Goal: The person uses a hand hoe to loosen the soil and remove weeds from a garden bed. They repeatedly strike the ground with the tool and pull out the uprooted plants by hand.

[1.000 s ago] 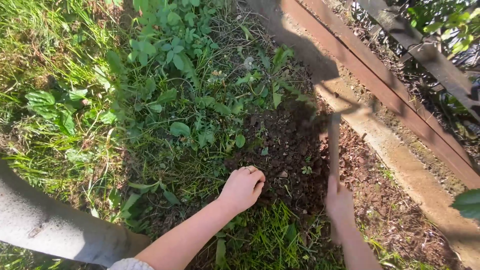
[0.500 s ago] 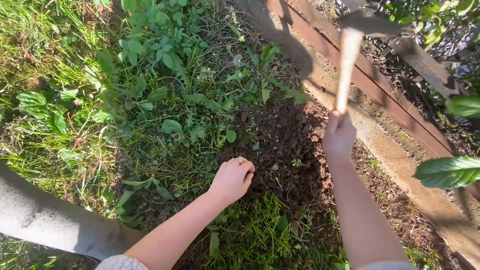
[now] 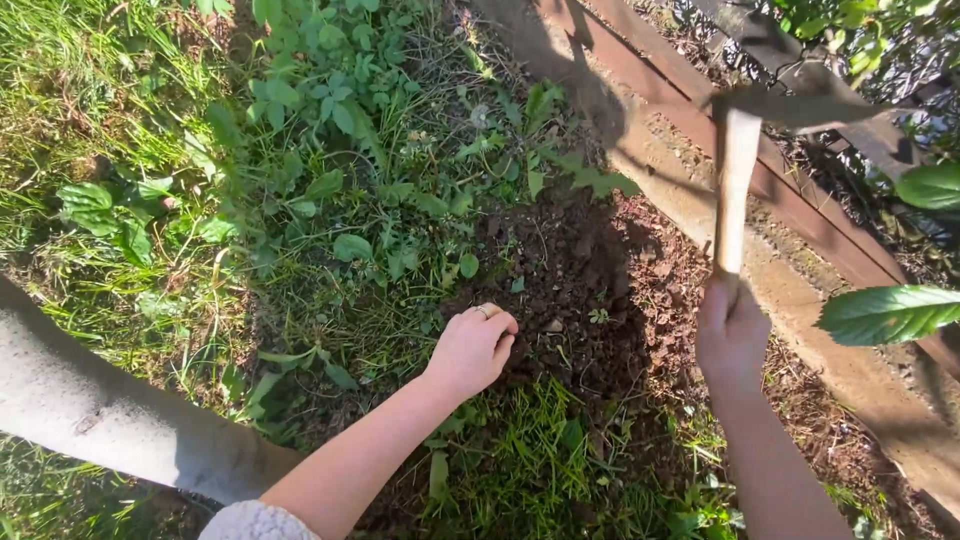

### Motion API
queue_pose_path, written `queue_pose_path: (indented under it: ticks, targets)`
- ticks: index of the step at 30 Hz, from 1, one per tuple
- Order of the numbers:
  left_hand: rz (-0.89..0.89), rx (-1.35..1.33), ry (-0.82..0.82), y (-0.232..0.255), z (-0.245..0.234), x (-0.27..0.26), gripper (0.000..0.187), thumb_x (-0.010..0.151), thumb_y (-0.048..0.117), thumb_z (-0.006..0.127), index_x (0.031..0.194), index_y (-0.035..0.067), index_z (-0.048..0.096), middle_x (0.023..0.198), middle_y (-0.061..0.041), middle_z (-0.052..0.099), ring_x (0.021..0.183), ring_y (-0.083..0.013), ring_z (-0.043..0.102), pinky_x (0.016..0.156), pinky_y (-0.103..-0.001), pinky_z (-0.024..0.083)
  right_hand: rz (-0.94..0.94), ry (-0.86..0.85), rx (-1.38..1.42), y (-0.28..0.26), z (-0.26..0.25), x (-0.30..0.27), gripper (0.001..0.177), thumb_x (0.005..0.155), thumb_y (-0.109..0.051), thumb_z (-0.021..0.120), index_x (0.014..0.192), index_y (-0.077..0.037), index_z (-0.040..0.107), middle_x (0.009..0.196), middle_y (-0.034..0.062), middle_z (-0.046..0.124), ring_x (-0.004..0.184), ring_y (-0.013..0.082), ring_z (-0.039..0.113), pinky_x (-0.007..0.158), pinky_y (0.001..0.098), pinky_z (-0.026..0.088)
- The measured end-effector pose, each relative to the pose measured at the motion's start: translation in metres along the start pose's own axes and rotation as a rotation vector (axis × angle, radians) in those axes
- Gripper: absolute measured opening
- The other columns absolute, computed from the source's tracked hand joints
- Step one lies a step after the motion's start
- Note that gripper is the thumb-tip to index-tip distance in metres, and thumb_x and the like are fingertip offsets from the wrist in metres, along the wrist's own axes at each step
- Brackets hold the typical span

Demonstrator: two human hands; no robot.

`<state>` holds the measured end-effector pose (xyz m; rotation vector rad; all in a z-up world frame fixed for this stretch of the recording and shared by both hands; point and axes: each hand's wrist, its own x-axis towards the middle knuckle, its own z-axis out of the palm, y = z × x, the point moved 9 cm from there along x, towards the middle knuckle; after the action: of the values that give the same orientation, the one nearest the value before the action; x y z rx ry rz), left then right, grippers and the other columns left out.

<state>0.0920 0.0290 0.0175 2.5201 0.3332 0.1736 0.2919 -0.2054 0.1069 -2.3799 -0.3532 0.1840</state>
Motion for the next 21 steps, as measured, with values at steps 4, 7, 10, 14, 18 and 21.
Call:
queue_pose_path:
  ticks: [4,7,10,14,18,21]
  targets:
    - [-0.005,0.005,0.009,-0.001,0.0,0.002,0.008,0.091,0.02,0.065,0.098,0.018,0.066,0.101,-0.005,0.067,0.099,-0.0341,0.069,0.075,-0.046,0.057,-0.111,0.055,-0.028,-0.012,0.011,0.028,0.047,0.118,-0.04,0.042,0.103,0.0,0.061,0.065,0.0138,0.054,0.063,0.0287,0.057,0.062,0.0437,0.048]
    - [-0.046,-0.109,0.027,0.011,-0.007,0.003,0.011,0.093,0.015,0.063,0.101,0.017,0.07,0.105,-0.003,0.068,0.1,-0.0316,0.069,0.083,-0.042,0.057,0.275,-0.325,-0.461,0.126,0.051,-0.004,0.073,0.101,-0.07,0.04,0.118,-0.006,0.071,0.104,0.021,0.076,0.109,0.0409,0.07,0.092,0.0541,0.054]
    - [-0.144,-0.238,0.009,0.042,-0.023,0.005,0.018,0.097,0.014,0.059,0.106,0.007,0.072,0.11,-0.01,0.07,0.096,-0.0294,0.067,0.086,-0.045,0.053,0.582,-0.374,-0.156,0.126,-0.006,-0.078,0.049,0.107,-0.045,0.046,0.101,0.0,0.064,0.064,0.0052,0.048,0.046,0.015,0.038,0.037,0.0293,0.034]
    - [-0.17,-0.235,-0.089,0.058,0.013,0.013,0.017,0.098,0.016,0.058,0.106,0.011,0.072,0.111,-0.005,0.07,0.099,-0.0259,0.068,0.083,-0.043,0.055,0.605,-0.357,-0.25,0.146,-0.051,-0.104,0.049,0.108,-0.045,0.045,0.105,-0.001,0.065,0.059,0.0062,0.052,0.039,0.0153,0.043,0.03,0.0264,0.04]
    - [-0.154,-0.22,-0.153,0.098,0.045,0.021,0.019,0.096,0.016,0.059,0.105,0.008,0.074,0.108,-0.009,0.073,0.098,-0.0288,0.068,0.091,-0.045,0.052,0.6,-0.235,-0.122,0.097,-0.059,-0.072,0.046,0.105,-0.05,0.039,0.104,-0.007,0.055,0.097,0.0126,0.048,0.066,0.0243,0.05,0.061,0.0426,0.043]
    - [-0.127,-0.119,-0.462,0.134,0.104,0.008,0.037,0.099,0.028,0.06,0.131,0.01,0.056,0.136,-0.012,0.051,0.123,-0.0347,0.046,0.106,-0.051,0.037,0.65,-0.238,-0.024,0.077,-0.06,-0.079,0.042,0.106,-0.046,0.035,0.134,-0.017,0.044,0.093,0.0139,0.047,0.06,0.0209,0.042,0.055,0.0397,0.037]
